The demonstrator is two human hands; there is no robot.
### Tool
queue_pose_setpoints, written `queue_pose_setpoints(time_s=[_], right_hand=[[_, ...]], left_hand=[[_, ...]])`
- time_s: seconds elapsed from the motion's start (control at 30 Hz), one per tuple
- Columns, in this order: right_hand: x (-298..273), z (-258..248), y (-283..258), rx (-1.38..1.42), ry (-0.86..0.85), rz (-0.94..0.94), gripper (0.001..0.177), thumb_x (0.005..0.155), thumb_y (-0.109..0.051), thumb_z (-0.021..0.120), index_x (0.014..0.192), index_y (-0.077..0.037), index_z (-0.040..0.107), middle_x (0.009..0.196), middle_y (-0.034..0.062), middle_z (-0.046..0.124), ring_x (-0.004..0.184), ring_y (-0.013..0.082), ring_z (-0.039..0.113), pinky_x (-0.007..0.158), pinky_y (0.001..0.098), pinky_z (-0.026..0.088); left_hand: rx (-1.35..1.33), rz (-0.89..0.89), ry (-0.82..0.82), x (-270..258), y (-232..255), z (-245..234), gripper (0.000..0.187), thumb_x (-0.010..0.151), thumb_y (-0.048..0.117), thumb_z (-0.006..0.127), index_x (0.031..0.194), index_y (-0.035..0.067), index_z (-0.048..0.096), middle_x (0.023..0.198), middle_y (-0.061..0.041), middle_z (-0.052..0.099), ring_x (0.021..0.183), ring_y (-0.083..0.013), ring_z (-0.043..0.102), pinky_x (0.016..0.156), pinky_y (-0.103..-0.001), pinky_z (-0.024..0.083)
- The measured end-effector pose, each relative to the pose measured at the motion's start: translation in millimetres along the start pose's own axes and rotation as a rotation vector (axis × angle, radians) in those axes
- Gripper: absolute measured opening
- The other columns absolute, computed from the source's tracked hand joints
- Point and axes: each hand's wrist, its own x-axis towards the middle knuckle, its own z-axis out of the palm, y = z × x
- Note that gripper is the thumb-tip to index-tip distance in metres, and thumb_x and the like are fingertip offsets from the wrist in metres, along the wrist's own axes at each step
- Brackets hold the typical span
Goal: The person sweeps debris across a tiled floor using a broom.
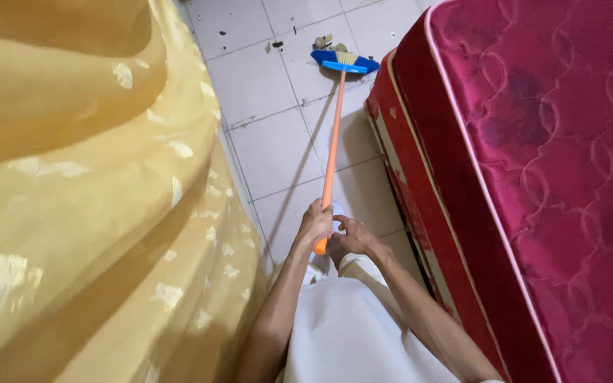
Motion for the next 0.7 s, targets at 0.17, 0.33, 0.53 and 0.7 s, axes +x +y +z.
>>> queue_pose_setpoints(time_s=[0.17,0.33,0.53,0.7], right_hand=[[-3.8,-51.4,-23.9,-0.011,0.020,0.095,0.070,0.088,-0.049,0.069,0.146,-0.013,0.053,0.131,0.0206,0.066,0.122,0.0379,0.064,0.106,0.0460,0.050],[7.0,-93.2,-27.8,-0.007,0.018,0.165,0.075,0.087,-0.054,0.068,0.148,-0.013,0.051,0.132,0.0198,0.065,0.123,0.0357,0.064,0.106,0.0439,0.051],[28.6,-112.2,-25.6,0.026,0.039,0.132,0.075,0.091,-0.051,0.066,0.152,-0.013,0.045,0.132,0.0201,0.065,0.124,0.0358,0.062,0.106,0.0444,0.049],[46.4,-120.7,-62.0,0.061,0.123,0.045,0.080,0.090,-0.037,0.068,0.158,-0.015,0.032,0.129,0.0194,0.068,0.114,0.0356,0.069,0.102,0.0458,0.053]], left_hand=[[0.049,0.013,-0.001,60.0,43.3,9.7,0.021,0.101,0.021,0.050,0.109,0.003,0.057,0.065,-0.010,0.062,0.049,-0.0193,0.062,0.045,-0.036,0.051],[-0.022,0.093,-0.025,88.8,76.3,8.5,0.020,0.102,0.020,0.051,0.104,0.002,0.059,0.065,-0.006,0.060,0.049,-0.0160,0.060,0.045,-0.034,0.052],[-0.113,0.043,-0.041,65.8,97.2,-10.6,0.018,0.102,0.021,0.052,0.100,0.004,0.057,0.064,-0.002,0.053,0.045,-0.0150,0.053,0.041,-0.034,0.046],[-0.070,0.065,-0.034,15.1,97.0,-30.3,0.023,0.105,0.021,0.051,0.094,0.002,0.057,0.065,-0.003,0.054,0.046,-0.0123,0.054,0.042,-0.032,0.046]])
